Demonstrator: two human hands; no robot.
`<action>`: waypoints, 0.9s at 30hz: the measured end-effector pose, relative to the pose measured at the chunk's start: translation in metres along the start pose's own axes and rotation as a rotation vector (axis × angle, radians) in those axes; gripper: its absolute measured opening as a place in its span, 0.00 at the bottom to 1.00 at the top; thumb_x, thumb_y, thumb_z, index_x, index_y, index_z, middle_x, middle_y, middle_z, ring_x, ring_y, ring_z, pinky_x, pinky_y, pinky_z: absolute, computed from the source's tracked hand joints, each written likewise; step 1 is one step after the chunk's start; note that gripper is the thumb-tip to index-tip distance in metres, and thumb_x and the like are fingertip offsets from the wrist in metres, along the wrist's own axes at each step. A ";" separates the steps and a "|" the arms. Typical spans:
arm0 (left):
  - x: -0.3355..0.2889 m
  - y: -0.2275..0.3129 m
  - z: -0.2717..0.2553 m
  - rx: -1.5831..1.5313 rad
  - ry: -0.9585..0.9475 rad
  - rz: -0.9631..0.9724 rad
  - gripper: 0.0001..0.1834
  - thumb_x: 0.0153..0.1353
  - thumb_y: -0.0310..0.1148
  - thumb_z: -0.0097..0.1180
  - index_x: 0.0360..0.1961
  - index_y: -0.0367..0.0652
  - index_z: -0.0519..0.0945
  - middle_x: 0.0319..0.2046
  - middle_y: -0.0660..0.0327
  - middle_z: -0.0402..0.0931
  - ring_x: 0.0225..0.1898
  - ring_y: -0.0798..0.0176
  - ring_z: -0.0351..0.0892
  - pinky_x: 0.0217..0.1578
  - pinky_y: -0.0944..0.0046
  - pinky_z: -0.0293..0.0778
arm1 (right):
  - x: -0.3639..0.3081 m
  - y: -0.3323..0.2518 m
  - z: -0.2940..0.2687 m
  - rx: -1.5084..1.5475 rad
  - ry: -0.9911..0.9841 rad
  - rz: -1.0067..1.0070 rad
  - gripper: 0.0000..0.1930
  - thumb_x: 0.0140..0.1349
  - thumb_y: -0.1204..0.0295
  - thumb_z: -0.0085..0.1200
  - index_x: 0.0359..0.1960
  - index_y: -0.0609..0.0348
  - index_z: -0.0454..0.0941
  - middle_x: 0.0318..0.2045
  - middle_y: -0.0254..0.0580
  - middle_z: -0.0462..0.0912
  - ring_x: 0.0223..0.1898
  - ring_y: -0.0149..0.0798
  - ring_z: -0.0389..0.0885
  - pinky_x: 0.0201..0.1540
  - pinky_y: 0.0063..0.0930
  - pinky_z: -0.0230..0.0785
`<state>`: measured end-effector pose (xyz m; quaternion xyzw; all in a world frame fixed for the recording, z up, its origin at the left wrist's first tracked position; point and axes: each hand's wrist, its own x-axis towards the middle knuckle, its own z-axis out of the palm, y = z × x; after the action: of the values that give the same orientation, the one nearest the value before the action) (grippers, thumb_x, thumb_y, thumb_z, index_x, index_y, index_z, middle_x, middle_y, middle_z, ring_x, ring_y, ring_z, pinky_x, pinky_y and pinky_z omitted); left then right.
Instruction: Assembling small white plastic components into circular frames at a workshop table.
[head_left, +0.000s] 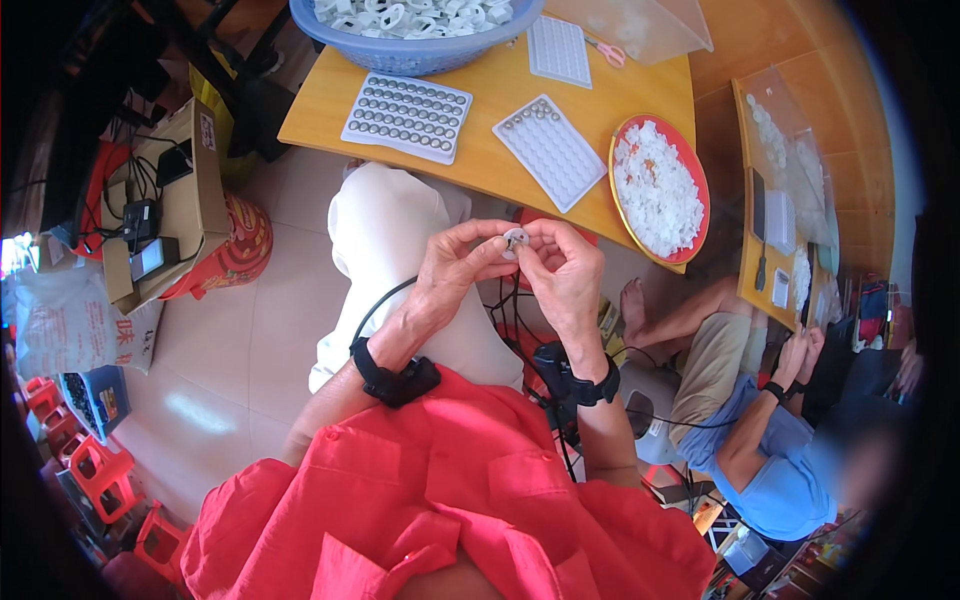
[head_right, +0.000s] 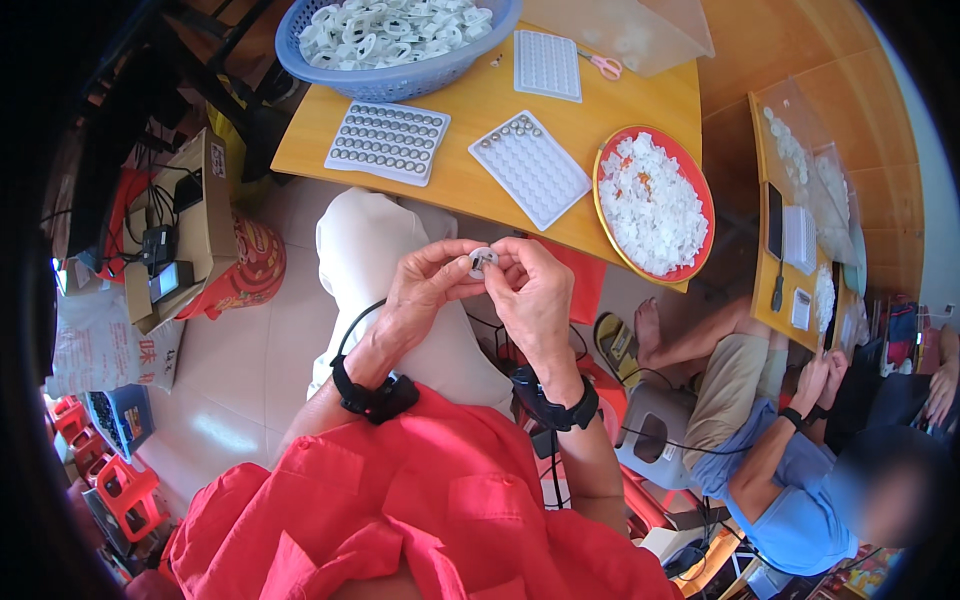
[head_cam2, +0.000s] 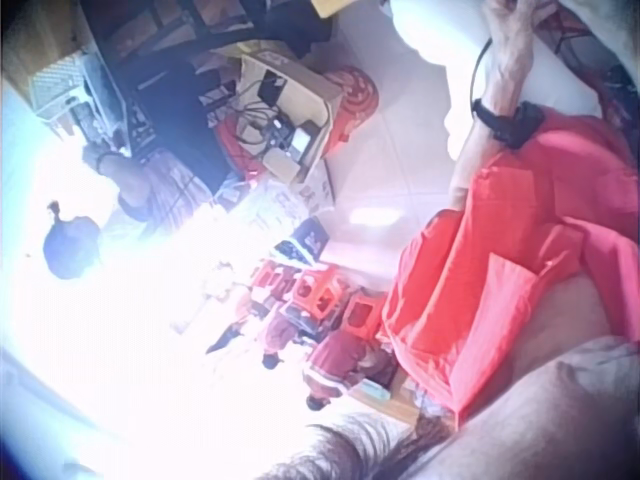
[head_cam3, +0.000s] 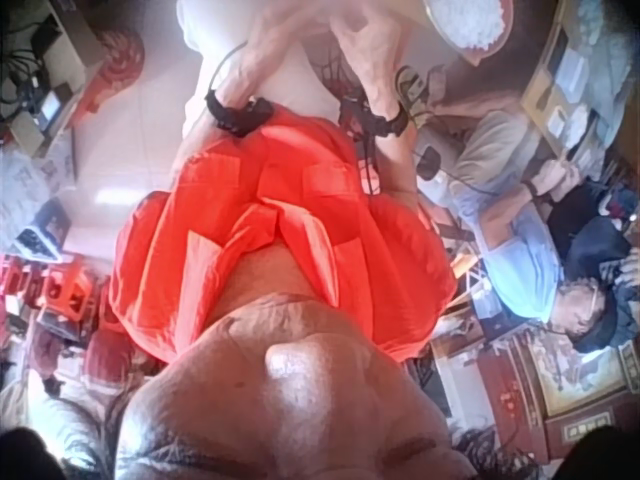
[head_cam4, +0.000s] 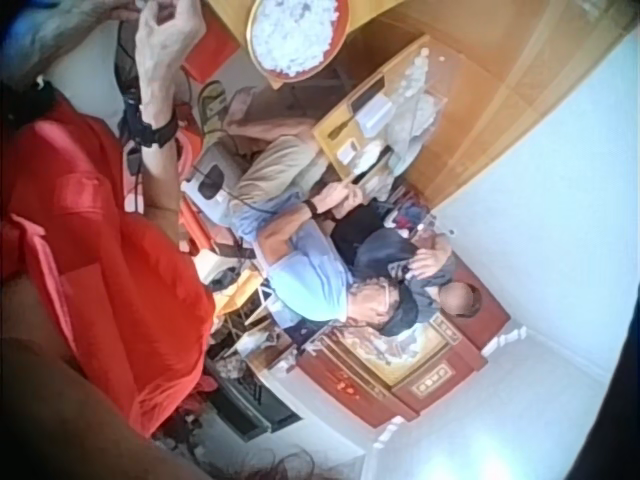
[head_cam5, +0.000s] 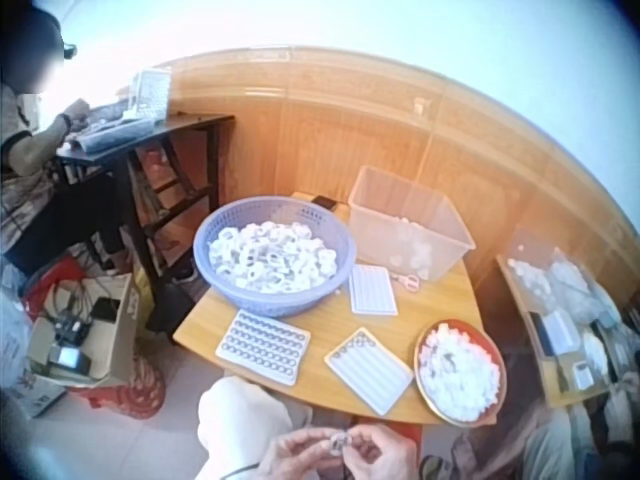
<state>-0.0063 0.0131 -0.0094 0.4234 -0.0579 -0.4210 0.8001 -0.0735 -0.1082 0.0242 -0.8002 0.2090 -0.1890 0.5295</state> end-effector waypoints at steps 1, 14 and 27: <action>0.000 0.000 0.000 0.010 -0.001 0.001 0.10 0.61 0.28 0.50 0.43 0.37 0.76 0.38 0.60 0.76 0.39 0.66 0.77 0.43 0.65 0.76 | 0.000 0.000 0.000 0.001 0.001 0.001 0.07 0.49 0.84 0.54 0.31 0.65 0.75 0.22 0.38 0.78 0.19 0.24 0.73 0.21 0.17 0.67; -0.002 0.002 0.002 0.051 -0.001 -0.030 0.11 0.60 0.29 0.51 0.42 0.35 0.76 0.37 0.59 0.76 0.37 0.67 0.78 0.41 0.66 0.78 | 0.001 -0.005 -0.013 -0.211 -0.112 -0.239 0.09 0.46 0.84 0.57 0.32 0.65 0.76 0.22 0.41 0.76 0.19 0.33 0.76 0.21 0.20 0.68; -0.001 0.004 0.001 0.042 -0.006 -0.037 0.13 0.59 0.31 0.53 0.43 0.34 0.75 0.37 0.58 0.76 0.37 0.66 0.77 0.40 0.66 0.78 | 0.003 -0.004 -0.010 -0.390 -0.072 -0.388 0.08 0.48 0.83 0.55 0.32 0.63 0.76 0.21 0.43 0.74 0.22 0.42 0.76 0.24 0.30 0.68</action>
<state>-0.0047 0.0142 -0.0056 0.4399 -0.0611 -0.4358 0.7828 -0.0756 -0.1159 0.0322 -0.9183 0.0654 -0.2144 0.3263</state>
